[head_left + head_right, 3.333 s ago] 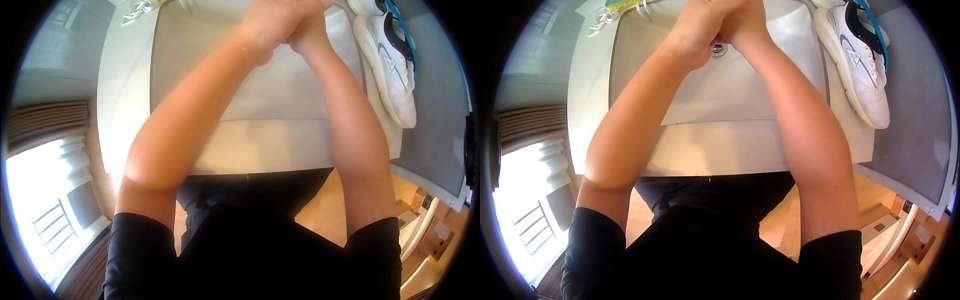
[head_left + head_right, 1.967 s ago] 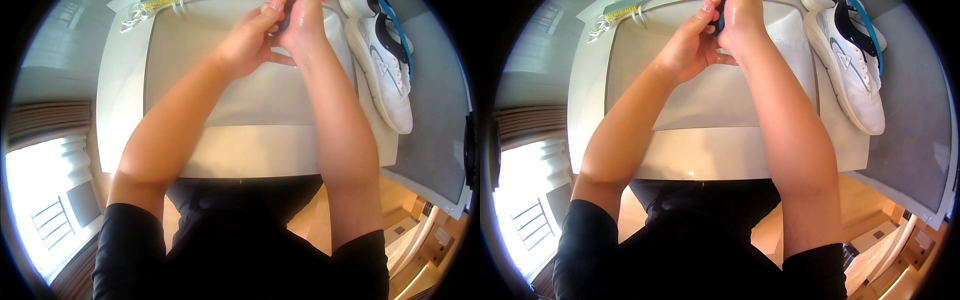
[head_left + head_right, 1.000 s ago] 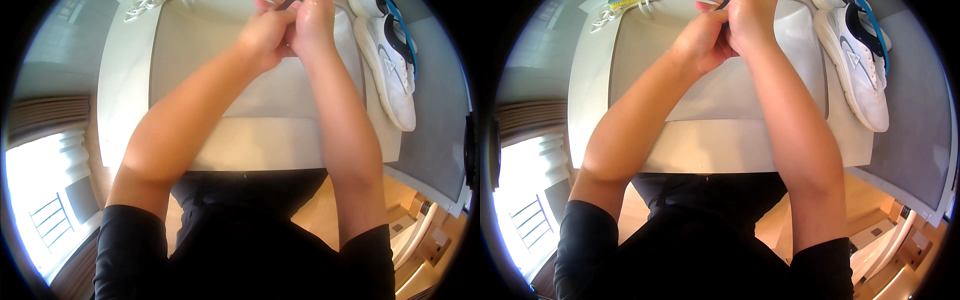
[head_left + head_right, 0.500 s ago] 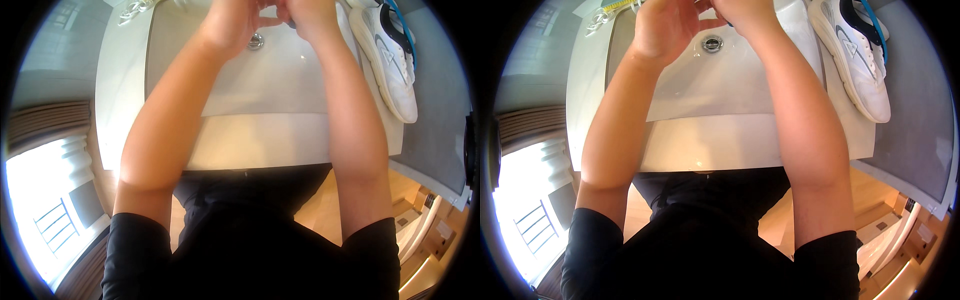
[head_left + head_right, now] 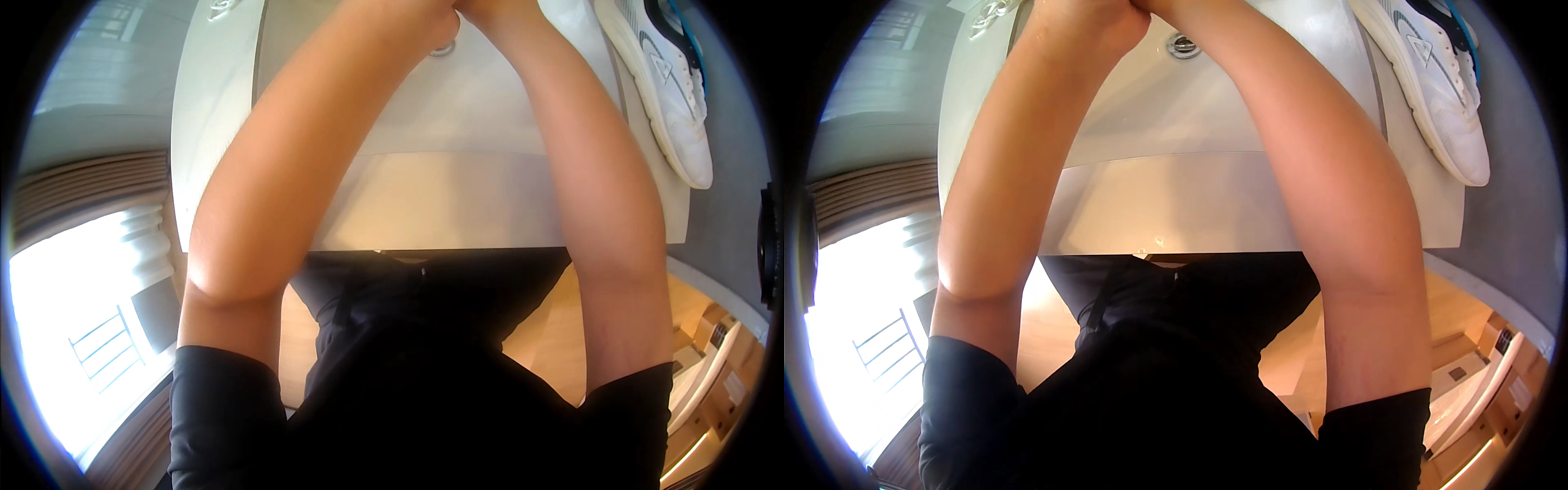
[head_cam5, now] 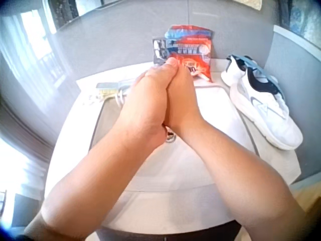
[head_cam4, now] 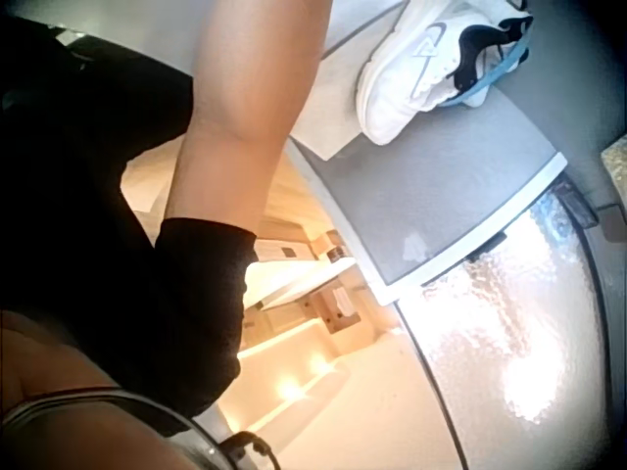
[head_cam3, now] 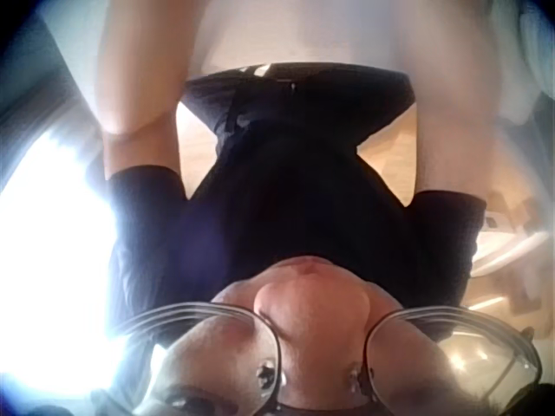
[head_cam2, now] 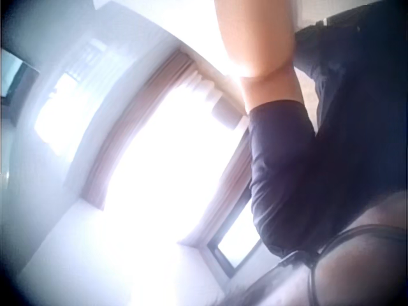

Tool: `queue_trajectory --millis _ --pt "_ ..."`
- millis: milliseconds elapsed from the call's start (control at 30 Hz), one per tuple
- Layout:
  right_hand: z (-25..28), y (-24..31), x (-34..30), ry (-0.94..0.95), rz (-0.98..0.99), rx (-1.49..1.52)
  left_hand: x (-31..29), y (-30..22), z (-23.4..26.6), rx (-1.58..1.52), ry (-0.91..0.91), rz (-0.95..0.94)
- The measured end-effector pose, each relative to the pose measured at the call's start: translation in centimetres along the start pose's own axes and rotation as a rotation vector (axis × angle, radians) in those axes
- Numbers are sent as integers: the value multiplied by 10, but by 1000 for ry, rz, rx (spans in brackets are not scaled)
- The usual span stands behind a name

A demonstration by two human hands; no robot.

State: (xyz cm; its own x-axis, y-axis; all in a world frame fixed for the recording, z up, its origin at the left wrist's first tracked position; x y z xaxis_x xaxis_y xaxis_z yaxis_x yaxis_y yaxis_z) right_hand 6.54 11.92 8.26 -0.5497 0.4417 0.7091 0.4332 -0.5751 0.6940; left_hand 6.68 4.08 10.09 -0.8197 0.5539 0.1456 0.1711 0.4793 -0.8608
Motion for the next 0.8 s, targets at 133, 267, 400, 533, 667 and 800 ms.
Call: queue_trajectory --millis 133,267,400,533,667,800 --pt "1 0 2 25 -54 -39 -1 3 1 5 63 -75" --pt "1 -5 4 -62 -190 116 3 4 2 31 35 -56" --pt "5 -5 4 -41 48 -146 11 3 -1 30 18 -9" --pt "-12 -3 0 -65 58 -106 10 0 12 117 -65 -11" --pt "-14 11 12 91 -127 87 22 -5 18 89 -49 -23" --pt "-20 56 40 105 48 195 18 -55 5 76 -186 -186"
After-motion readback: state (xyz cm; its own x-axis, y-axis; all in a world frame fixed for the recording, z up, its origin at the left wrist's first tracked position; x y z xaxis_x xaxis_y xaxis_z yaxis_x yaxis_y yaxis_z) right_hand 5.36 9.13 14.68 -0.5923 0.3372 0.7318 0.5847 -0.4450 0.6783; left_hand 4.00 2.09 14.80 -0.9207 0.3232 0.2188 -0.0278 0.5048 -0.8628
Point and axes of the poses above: each hand's wrist, its own x-axis towards the middle knuckle, its own z-axis out of the back of the hand, y = z × x, the point moved 5 cm from there along x, towards the middle knuckle, and after that the axes turned 5 degrees about -z, right-handed, at the moved point
